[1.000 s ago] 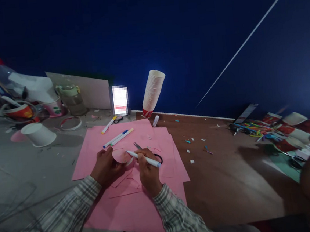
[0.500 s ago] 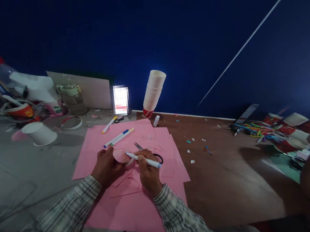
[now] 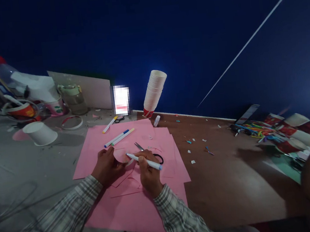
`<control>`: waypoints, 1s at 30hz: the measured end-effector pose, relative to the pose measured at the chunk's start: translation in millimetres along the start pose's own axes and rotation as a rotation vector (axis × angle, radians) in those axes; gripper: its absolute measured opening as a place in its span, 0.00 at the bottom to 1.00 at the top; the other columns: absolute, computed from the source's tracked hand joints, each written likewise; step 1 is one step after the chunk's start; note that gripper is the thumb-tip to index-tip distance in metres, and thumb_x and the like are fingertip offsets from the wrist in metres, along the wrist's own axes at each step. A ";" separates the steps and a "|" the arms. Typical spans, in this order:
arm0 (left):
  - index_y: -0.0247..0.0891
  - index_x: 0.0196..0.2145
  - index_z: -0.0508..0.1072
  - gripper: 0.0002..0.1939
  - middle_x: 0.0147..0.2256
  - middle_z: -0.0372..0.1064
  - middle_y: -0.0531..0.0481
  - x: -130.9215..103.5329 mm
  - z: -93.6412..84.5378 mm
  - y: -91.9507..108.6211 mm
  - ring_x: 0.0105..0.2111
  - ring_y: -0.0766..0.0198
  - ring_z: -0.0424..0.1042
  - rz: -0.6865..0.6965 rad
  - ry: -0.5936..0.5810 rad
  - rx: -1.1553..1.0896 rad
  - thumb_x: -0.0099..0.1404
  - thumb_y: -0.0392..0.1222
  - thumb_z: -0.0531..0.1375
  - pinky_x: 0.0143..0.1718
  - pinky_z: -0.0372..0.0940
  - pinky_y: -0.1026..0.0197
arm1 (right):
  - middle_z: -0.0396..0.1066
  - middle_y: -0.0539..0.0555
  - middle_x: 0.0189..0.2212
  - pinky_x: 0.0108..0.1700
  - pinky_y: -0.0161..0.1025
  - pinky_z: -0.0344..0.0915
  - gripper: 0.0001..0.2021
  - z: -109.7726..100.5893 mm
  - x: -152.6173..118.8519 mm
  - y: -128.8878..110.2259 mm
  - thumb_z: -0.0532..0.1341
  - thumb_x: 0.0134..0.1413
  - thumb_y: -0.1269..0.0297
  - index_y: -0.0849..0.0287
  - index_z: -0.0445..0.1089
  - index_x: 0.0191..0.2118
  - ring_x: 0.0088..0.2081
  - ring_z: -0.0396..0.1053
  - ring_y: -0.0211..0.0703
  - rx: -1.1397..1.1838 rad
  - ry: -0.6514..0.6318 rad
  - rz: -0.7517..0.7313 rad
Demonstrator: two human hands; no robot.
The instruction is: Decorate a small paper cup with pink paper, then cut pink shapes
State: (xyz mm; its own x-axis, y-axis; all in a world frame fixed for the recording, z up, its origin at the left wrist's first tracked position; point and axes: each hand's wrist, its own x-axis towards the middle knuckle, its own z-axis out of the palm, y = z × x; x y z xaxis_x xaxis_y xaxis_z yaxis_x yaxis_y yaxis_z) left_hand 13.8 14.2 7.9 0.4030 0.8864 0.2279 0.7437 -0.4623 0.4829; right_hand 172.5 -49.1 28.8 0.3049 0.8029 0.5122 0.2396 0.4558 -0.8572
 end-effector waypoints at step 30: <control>0.40 0.30 0.69 0.09 0.30 0.66 0.49 -0.3 0.0 -0.8 0.33 0.56 0.70 0.005 -0.006 0.005 0.61 0.47 0.58 0.50 0.57 0.48 | 0.73 0.54 0.31 0.37 0.43 0.68 0.13 -3.8 -4.0 4.5 0.54 0.66 0.60 0.56 0.75 0.36 0.35 0.71 0.45 -0.152 -0.055 -0.021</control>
State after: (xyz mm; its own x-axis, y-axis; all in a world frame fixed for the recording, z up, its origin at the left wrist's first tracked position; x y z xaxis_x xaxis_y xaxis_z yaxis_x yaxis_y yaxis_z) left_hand 13.1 14.3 7.5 0.4102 0.8838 0.2251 0.7445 -0.4671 0.4771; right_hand 175.9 -51.7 23.1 0.2483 0.8154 0.5229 0.3838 0.4129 -0.8260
